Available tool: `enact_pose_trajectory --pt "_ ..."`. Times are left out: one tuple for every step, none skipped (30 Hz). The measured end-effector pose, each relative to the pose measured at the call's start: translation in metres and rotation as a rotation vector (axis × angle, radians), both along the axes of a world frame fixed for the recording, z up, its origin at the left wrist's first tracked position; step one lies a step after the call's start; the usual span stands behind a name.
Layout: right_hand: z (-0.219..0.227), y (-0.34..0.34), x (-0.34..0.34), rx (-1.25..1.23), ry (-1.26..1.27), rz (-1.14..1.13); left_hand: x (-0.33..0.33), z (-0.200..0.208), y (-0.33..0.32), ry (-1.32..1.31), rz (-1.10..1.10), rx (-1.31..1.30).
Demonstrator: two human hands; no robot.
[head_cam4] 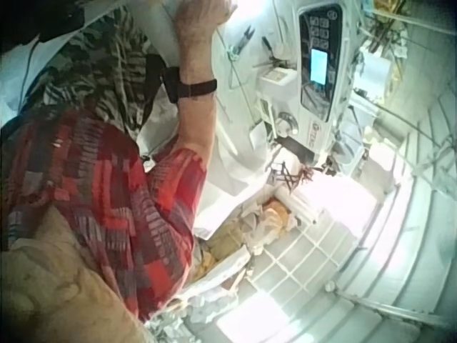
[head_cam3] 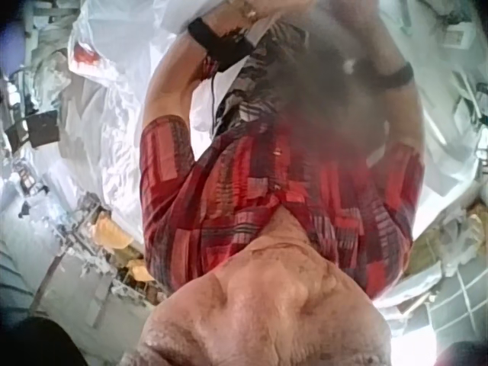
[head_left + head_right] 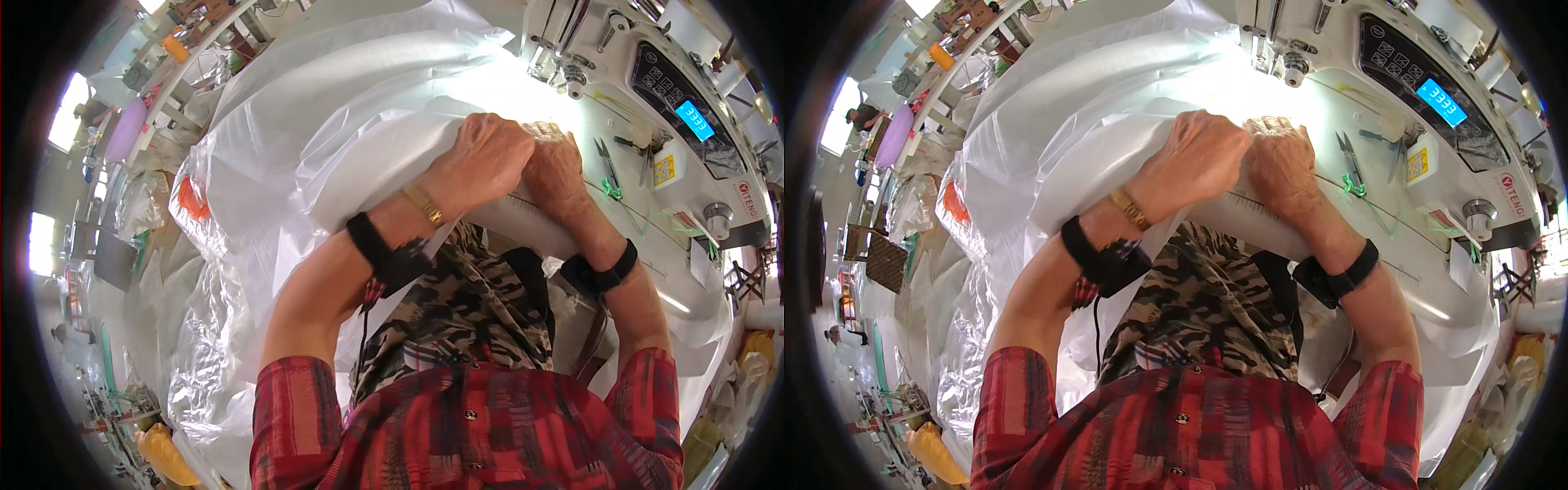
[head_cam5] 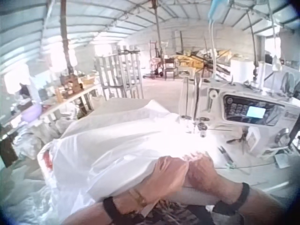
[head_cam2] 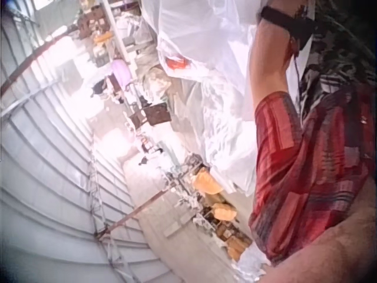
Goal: Sewing the edges of large white plastic mesh or plastic sheets using an industrial sewing machine in a manufacturing setting.
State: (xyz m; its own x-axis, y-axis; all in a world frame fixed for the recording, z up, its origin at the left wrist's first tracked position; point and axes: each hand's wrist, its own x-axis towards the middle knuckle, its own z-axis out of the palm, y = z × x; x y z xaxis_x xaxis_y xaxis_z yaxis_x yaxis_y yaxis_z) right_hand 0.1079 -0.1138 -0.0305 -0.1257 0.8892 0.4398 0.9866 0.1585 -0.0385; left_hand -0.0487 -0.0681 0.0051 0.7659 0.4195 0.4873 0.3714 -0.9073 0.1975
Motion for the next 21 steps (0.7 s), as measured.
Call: enact_pose_trajectory --pt "0.007 -0.001 -0.003 -0.088 -0.021 -0.022 0.006 -0.001 0.005 0.007 0.007 0.002" --pt "0.011 -0.002 -0.006 -0.176 -0.044 -0.044 0.012 -0.002 0.009 0.002 0.030 0.012" --pt "0.012 -0.002 -0.006 -0.173 -0.039 -0.043 0.016 -0.003 0.013 -0.005 0.047 0.024" --pt "0.011 -0.001 -0.006 -0.178 0.026 -0.069 0.016 -0.004 0.018 -0.001 0.049 0.027" --pt "0.011 0.000 -0.007 -0.183 0.091 -0.093 0.015 -0.005 0.021 0.008 0.093 -0.047" --pt "0.009 0.000 -0.004 -0.183 0.091 -0.105 0.019 -0.002 0.019 0.014 0.122 -0.125" --pt "0.007 0.002 -0.004 -0.118 0.084 -0.059 0.016 -0.003 0.013 0.013 0.112 -0.125" --pt "0.005 0.003 -0.004 -0.053 0.077 -0.011 0.005 -0.006 0.002 -0.018 0.104 -0.055" --pt "0.001 0.005 -0.001 -0.051 0.079 -0.014 -0.008 -0.006 -0.010 -0.048 0.100 0.015" --pt "-0.005 0.006 0.004 -0.010 0.057 -0.043 -0.019 -0.003 -0.024 -0.038 0.083 0.030" --pt "-0.008 0.006 0.005 0.034 0.037 -0.069 -0.034 0.003 -0.038 -0.026 0.069 0.048" --pt "-0.009 0.006 0.007 0.035 0.037 -0.082 -0.049 0.002 -0.051 -0.026 0.056 0.049" --pt "-0.009 0.006 0.009 0.021 0.022 -0.084 -0.062 0.000 -0.063 -0.050 0.139 0.048" --pt "-0.008 0.006 0.012 0.006 0.005 -0.089 -0.074 -0.001 -0.068 -0.075 0.219 0.046" --pt "-0.006 0.008 0.012 0.010 0.002 -0.096 -0.087 -0.006 -0.061 -0.079 0.212 0.049" --pt "-0.003 0.008 0.008 -0.057 -0.003 -0.111 -0.103 -0.014 -0.054 -0.076 0.226 0.040" --pt "-0.002 0.006 0.007 -0.129 -0.010 -0.132 -0.115 -0.024 -0.047 -0.076 0.236 0.026" --pt "-0.005 0.005 0.006 -0.129 -0.010 -0.136 -0.125 -0.032 -0.037 -0.076 0.232 0.026" --pt "-0.010 0.004 0.007 0.068 0.083 -0.048 -0.132 -0.041 -0.026 -0.137 0.172 -0.048" --pt "-0.012 0.003 0.007 0.266 0.173 0.041 -0.136 -0.043 -0.017 -0.198 0.111 -0.121" --pt "-0.011 -0.004 0.002 0.269 0.172 0.040 -0.141 -0.040 -0.010 -0.199 0.110 -0.119"
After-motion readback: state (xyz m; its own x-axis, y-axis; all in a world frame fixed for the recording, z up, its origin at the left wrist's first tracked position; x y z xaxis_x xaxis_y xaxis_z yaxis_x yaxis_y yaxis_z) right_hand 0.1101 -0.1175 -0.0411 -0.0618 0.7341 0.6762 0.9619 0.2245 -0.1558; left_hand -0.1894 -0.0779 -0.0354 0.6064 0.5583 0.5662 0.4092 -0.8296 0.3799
